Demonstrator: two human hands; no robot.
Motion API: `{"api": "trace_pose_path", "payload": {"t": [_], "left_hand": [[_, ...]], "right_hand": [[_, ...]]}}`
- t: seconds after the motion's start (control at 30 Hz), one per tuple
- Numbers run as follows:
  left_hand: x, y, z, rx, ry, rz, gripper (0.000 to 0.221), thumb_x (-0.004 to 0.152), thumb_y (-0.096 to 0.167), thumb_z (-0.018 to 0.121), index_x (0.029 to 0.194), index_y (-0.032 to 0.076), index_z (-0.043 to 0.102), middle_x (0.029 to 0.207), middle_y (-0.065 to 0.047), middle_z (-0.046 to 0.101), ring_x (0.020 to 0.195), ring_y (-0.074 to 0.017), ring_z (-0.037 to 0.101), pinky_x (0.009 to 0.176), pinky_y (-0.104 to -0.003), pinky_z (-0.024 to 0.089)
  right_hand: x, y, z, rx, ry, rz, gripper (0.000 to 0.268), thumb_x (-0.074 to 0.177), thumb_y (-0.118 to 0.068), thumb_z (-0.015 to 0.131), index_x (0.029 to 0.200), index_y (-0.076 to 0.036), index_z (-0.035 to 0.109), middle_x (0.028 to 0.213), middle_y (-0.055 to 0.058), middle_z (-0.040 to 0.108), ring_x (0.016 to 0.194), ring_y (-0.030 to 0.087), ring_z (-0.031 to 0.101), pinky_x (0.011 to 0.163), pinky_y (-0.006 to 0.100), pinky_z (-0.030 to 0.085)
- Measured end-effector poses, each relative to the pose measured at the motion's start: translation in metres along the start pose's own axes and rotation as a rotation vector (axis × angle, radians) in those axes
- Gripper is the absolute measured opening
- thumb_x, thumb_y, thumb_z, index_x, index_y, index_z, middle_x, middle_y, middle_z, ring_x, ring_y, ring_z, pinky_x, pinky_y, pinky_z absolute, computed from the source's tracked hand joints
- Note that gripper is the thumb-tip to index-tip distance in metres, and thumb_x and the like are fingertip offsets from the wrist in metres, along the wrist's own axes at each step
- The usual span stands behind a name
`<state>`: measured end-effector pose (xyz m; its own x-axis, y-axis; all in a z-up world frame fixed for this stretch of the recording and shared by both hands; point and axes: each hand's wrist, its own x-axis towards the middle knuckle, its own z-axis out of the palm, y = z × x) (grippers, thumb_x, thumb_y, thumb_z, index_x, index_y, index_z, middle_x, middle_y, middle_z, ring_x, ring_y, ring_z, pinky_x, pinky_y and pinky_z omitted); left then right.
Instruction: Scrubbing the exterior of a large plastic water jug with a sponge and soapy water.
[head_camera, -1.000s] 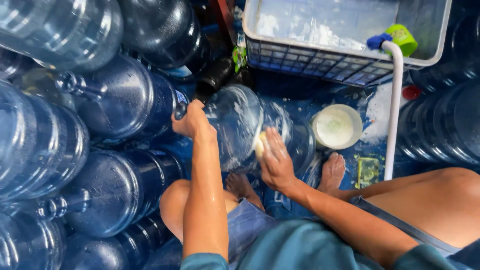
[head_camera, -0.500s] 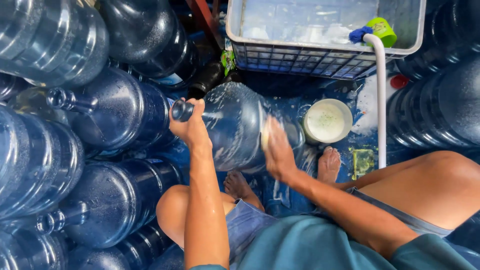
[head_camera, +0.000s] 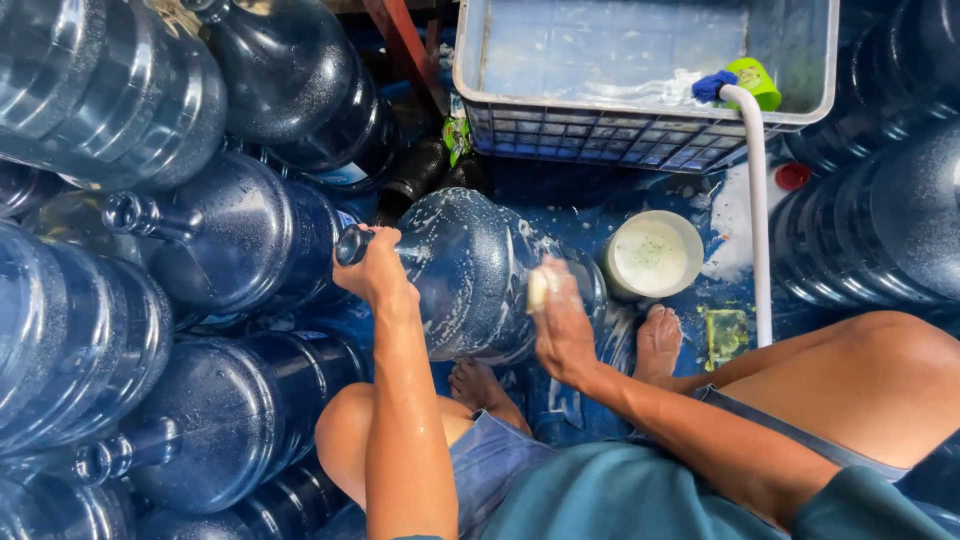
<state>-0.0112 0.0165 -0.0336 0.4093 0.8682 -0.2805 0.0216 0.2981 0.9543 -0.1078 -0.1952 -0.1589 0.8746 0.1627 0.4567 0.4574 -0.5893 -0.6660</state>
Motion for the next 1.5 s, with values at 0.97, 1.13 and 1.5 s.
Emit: {"api": "trace_pose_path", "payload": {"t": [0.97, 1.13, 1.5], "left_hand": [[-0.011, 0.008, 0.014, 0.032, -0.066, 0.179, 0.039, 0.068, -0.005, 0.09, 0.099, -0.009, 0.067, 0.081, -0.012, 0.063, 0.078, -0.0164, 0.07, 0.073, -0.032, 0.058], [0.013, -0.011, 0.019, 0.237, -0.063, 0.03, 0.038, 0.057, -0.002, 0.083, 0.091, 0.011, 0.073, 0.072, -0.002, 0.067, 0.072, -0.0121, 0.07, 0.07, -0.031, 0.056], [0.001, 0.023, 0.014, 0.21, 0.143, -0.073, 0.067, 0.065, -0.005, 0.085, 0.126, 0.003, 0.058, 0.11, -0.011, 0.065, 0.105, -0.019, 0.069, 0.082, -0.037, 0.055]], "right_hand": [[0.031, -0.037, -0.009, 0.32, 0.19, 0.0, 0.042, 0.104, 0.009, 0.045, 0.146, 0.008, 0.049, 0.16, 0.026, 0.038, 0.15, 0.045, 0.03, 0.126, 0.06, 0.025], [0.046, 0.0, -0.002, 0.389, 0.067, 0.197, 0.043, 0.107, -0.005, 0.035, 0.141, 0.017, 0.048, 0.154, 0.035, 0.043, 0.143, 0.054, 0.038, 0.121, 0.061, 0.028], [0.022, -0.051, -0.014, 0.084, 0.028, -0.075, 0.054, 0.107, -0.018, 0.045, 0.153, 0.009, 0.036, 0.163, 0.032, 0.026, 0.15, 0.051, 0.028, 0.126, 0.062, 0.022]]}}
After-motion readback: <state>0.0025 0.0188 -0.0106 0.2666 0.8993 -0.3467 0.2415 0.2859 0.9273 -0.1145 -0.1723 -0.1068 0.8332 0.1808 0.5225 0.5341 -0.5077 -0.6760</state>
